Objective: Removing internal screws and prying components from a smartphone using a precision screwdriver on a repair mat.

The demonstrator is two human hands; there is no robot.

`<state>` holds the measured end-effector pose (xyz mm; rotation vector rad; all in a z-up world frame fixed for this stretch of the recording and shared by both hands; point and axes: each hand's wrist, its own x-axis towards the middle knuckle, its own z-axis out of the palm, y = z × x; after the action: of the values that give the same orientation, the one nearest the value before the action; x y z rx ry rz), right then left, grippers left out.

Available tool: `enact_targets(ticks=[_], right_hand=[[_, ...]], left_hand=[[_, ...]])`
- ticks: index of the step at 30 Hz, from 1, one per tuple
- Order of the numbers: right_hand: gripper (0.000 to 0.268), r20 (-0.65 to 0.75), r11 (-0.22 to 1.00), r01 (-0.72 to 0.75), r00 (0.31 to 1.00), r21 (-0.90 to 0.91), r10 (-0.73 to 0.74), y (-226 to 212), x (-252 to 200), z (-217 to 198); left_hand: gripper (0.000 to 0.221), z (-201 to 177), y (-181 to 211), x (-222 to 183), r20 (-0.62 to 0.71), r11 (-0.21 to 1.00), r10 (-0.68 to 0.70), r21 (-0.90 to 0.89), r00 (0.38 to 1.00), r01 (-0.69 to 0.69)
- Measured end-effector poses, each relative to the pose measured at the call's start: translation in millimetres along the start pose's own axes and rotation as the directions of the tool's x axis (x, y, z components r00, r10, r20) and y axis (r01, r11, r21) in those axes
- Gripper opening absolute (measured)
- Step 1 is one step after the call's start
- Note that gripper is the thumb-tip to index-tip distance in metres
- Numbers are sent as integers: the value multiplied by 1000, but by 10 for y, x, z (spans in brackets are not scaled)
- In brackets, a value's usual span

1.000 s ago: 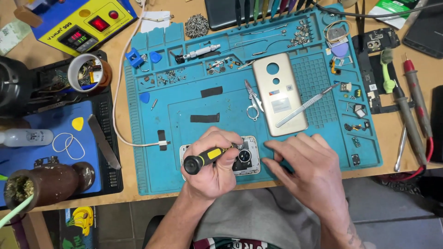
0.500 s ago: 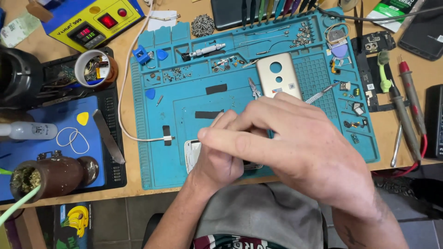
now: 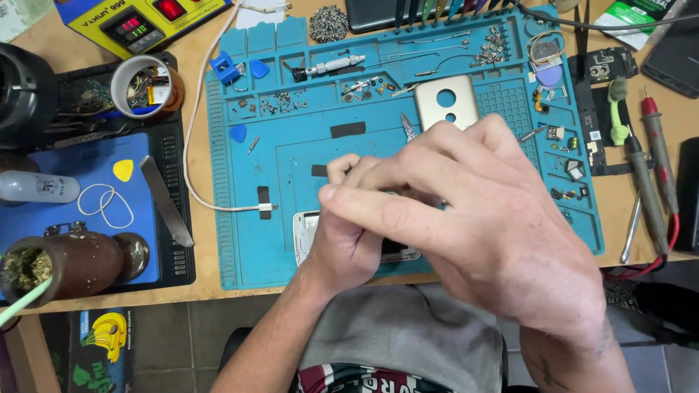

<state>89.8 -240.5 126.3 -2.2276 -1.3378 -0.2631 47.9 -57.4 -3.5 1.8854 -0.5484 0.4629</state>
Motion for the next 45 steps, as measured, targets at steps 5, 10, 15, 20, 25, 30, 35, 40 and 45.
enact_targets(ticks=[5,10,15,20,25,30,35,40,45], right_hand=[[35,-122,984,-132,985,-116,118,73,-79,121],[39,-204,936,-120,977,-331,53,40,-32,108],[53,5,996,-39,999,79,38,38,-16,-32],[23,-146,981,-126,984,-146,105,81,-35,142],[33,-123,985,-96,989,-141,78,7,7,105],[58,1,985,-64,998,161,65,42,-42,21],[28,-142,989,-144,979,26,147,-17,-39,94],[35,-226,980,-145,968,-140,111,157,-109,169],[42,-144,970,-153,981,-189,127,156,-160,148]], left_hand=[[37,29,-58,-104,51,978,-205,-21,977,206],[17,52,-36,-45,-78,987,-153,25,985,156],[33,8,11,9,23,997,-71,0,997,71],[45,-10,6,-67,77,959,-275,-47,958,279],[44,-14,66,91,-44,998,-54,-45,998,52],[32,-58,87,55,55,990,-111,-84,992,115],[20,20,4,-25,22,984,-156,-81,987,158],[19,31,27,38,-122,985,-170,-3,978,171],[45,19,-9,-36,-37,989,-138,39,990,140]])
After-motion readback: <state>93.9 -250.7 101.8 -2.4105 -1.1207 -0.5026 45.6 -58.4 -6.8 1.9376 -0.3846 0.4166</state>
